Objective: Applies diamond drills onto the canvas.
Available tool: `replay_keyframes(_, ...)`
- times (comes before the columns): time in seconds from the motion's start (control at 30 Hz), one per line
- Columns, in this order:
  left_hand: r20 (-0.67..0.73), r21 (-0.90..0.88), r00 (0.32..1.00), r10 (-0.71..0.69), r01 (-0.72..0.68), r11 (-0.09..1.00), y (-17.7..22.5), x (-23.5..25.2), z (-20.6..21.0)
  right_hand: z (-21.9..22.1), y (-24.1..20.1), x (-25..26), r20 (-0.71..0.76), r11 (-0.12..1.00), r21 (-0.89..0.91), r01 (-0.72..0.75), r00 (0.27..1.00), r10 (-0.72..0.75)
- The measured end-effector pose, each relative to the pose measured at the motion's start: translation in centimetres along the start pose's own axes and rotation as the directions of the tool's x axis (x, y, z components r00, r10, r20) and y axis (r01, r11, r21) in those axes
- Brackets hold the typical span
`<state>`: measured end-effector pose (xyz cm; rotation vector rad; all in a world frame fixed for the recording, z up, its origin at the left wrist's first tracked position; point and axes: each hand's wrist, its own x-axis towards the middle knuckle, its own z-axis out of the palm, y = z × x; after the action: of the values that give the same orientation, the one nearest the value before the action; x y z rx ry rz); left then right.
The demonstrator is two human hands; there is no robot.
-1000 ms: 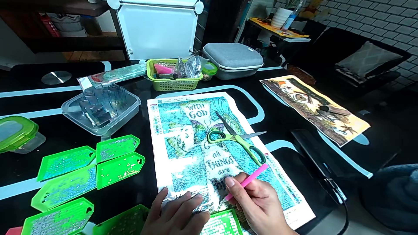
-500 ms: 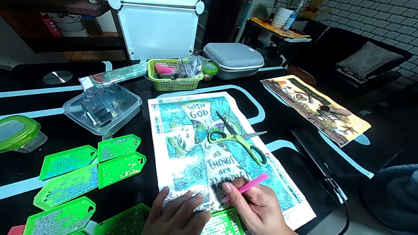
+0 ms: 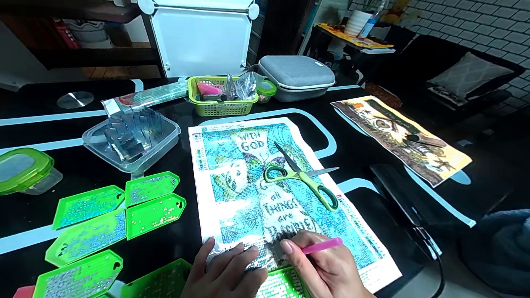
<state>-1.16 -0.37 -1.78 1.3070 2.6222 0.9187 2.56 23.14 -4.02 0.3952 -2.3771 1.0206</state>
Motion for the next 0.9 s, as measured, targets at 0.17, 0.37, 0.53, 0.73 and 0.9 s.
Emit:
replay_keyframes(0.17, 0.004, 0.012, 1.0, -0.007, 0.007, 1.0, 0.0, 0.0, 0.0, -0.7, 0.3, 0.3, 0.061, 0.938, 0.27, -0.217, 0.976, 0.209)
replay_keyframes(0.37, 0.027, 0.005, 1.0, -0.008, 0.007, 1.0, 0.1, 0.1, -0.2, -2.0, -0.8, 0.0, 0.064, 0.824, 0.465, -0.324, 0.941, 0.334)
replay_keyframes(0.53, 0.023, 0.008, 1.0, -0.005, 0.005, 1.0, 0.0, 0.1, -0.1, -2.0, -1.6, -1.8, 0.076, 0.906, 0.362, -0.218, 0.976, 0.204)
replay_keyframes(0.73, 0.016, 0.018, 1.0, 0.006, -0.006, 1.0, -0.1, 0.0, -0.1, -1.9, -1.4, -2.1, 0.059, 0.939, 0.309, -0.152, 0.988, 0.14)
replay_keyframes(0.9, 0.018, 0.005, 1.0, 0.003, -0.003, 1.0, -0.1, 0.0, -0.2, -1.9, -1.5, -2.3, 0.051, 0.953, 0.266, -0.146, 0.989, 0.137)
